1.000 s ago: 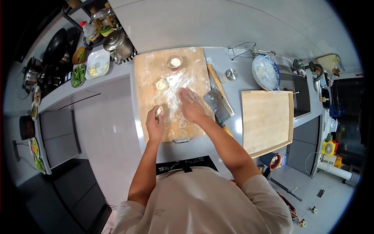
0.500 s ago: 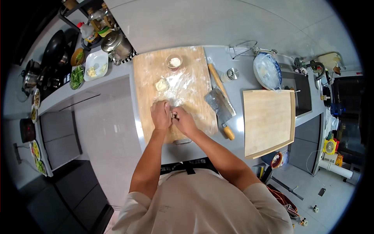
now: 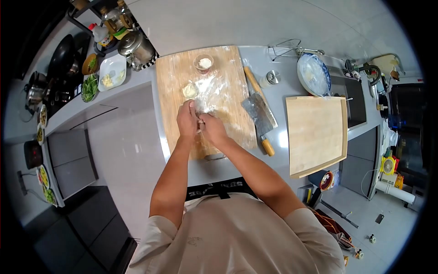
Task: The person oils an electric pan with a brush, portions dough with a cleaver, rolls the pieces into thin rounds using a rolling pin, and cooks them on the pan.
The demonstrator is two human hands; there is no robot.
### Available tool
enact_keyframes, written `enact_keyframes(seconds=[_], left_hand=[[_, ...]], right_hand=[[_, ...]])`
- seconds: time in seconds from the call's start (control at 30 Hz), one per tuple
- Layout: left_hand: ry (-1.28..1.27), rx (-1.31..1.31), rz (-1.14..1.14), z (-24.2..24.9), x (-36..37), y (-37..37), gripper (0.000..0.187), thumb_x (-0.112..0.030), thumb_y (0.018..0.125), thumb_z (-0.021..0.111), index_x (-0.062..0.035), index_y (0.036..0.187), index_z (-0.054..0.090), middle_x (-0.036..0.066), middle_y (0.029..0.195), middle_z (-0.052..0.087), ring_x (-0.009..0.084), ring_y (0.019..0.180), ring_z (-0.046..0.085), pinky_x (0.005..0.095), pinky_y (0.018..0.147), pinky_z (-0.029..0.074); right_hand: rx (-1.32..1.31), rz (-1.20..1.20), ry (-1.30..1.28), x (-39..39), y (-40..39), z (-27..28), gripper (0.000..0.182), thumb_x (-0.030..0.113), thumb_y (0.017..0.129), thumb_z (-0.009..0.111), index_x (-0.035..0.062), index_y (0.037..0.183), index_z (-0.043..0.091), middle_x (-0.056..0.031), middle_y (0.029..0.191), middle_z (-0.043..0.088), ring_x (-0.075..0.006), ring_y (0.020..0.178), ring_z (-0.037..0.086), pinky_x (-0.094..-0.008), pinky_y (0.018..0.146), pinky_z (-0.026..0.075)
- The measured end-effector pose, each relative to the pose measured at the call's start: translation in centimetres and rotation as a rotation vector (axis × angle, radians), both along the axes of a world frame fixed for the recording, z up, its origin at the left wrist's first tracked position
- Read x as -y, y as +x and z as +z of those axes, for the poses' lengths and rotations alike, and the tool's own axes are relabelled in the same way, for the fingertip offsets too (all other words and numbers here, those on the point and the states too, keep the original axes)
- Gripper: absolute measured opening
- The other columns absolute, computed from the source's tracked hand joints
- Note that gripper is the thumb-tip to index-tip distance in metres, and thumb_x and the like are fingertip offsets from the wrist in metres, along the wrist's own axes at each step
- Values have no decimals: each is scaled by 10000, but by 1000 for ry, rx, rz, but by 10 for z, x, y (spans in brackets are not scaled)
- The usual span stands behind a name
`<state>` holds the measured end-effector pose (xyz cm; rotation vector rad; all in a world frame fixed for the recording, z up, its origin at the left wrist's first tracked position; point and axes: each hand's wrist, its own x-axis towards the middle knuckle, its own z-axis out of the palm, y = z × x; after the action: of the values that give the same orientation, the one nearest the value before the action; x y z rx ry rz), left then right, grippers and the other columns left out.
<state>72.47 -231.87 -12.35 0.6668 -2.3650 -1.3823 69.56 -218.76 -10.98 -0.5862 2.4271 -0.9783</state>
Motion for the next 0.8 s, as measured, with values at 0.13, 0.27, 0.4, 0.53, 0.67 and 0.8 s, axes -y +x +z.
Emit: enact_keyframes(seconds=[0.13, 0.27, 0.4, 0.53, 0.67, 0.8], left_hand=[[544, -53, 157, -3, -4, 26, 362, -284, 1185, 479, 1, 1260, 690, 71, 867, 682, 153, 784, 627, 332, 729, 546], [-50, -42, 24, -30, 6, 21, 332, -261, 1182, 482, -8, 1229, 692, 66, 857, 668, 155, 788, 642, 367, 737, 539], [35, 19, 93, -11, 10, -2, 326, -274, 1180, 478, -28, 1227, 687, 58, 858, 662, 142, 808, 633, 352, 743, 519], [574, -43, 161, 0, -3, 37, 377, -333, 1199, 440, -45, 1244, 679, 46, 837, 647, 130, 777, 616, 314, 725, 515], [-137, -6, 47, -19, 5, 20, 347, -296, 1185, 462, -32, 1186, 688, 78, 823, 625, 175, 782, 638, 354, 718, 521], [90, 31, 123, -9, 19, 7, 333, -276, 1181, 463, -27, 1190, 685, 89, 836, 632, 195, 802, 638, 372, 742, 519]], right_hand=[[113, 22, -330, -21, 33, 25, 313, 99, 991, 662, 50, 1299, 689, -246, 1228, 689, -423, 1053, 707, -464, 926, 575], [17, -113, -268, -13, 38, 18, 262, 100, 974, 672, 43, 1227, 704, -276, 1242, 676, -490, 1045, 674, -514, 904, 559], [-56, -58, -83, 4, 18, 6, 139, 111, 991, 657, 36, 1105, 682, -264, 1172, 688, -467, 957, 687, -488, 849, 571], [-3, 9, -309, -21, 46, 26, 115, 109, 994, 663, 29, 1076, 667, -244, 1081, 702, -460, 996, 688, -499, 831, 574], [20, -135, -198, -5, 36, 17, 143, 106, 993, 662, 41, 1119, 683, -246, 1098, 695, -454, 1077, 684, -523, 872, 568], [-21, 14, 43, 17, 14, 14, 333, 67, 969, 672, 59, 1301, 672, -238, 1265, 671, -463, 1101, 689, -521, 918, 569]])
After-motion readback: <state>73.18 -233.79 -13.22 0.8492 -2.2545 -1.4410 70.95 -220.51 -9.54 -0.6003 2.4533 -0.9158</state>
